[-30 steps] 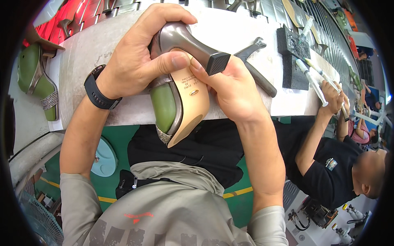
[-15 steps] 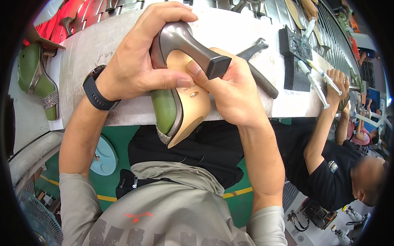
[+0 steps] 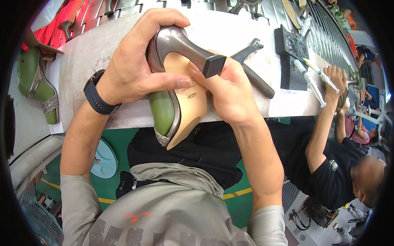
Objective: The person attaches outsoles to high-heeled shoes on lasts by hand, applies adhesive along the edges with a syringe, hammers around the soles with a hammer, and touches a smartwatch.
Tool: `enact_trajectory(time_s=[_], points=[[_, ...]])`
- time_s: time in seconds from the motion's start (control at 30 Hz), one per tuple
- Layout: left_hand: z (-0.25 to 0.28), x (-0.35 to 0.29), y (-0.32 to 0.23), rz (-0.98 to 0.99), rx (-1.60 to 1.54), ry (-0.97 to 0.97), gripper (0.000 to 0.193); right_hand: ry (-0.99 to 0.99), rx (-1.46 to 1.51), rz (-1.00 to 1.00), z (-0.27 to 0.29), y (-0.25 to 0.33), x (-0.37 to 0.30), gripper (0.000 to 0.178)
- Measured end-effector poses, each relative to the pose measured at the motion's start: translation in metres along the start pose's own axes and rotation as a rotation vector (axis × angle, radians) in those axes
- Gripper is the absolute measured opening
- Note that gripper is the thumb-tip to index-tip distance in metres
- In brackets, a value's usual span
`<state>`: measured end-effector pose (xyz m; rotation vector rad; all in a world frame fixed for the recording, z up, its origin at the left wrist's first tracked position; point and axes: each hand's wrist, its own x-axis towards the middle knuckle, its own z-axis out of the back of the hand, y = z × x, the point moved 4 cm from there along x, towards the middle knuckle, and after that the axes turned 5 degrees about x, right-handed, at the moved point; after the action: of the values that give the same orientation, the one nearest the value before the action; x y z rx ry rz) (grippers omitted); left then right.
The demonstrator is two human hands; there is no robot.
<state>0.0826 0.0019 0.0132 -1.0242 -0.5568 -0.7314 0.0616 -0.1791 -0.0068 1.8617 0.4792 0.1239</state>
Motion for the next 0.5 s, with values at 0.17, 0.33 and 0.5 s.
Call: enact_trajectory(time_s=[0.17, 0.33, 0.5], points=[[0.002, -0.005, 0.02, 0.091, -0.064, 0.142, 0.056, 0.018, 0.052, -0.055, -0.006, 0.004, 0.005, 0.029], [0.011, -0.004, 0.016, 0.083, -0.071, 0.095, 0.056, -0.01, 0.004, -0.011, -0.007, 0.006, 0.005, 0.028], [0.045, -0.024, 0.014, 0.416, -0.112, -0.059, 0.055, -0.005, -0.671, 0.009, -0.016, 0.04, 0.021, 0.028]])
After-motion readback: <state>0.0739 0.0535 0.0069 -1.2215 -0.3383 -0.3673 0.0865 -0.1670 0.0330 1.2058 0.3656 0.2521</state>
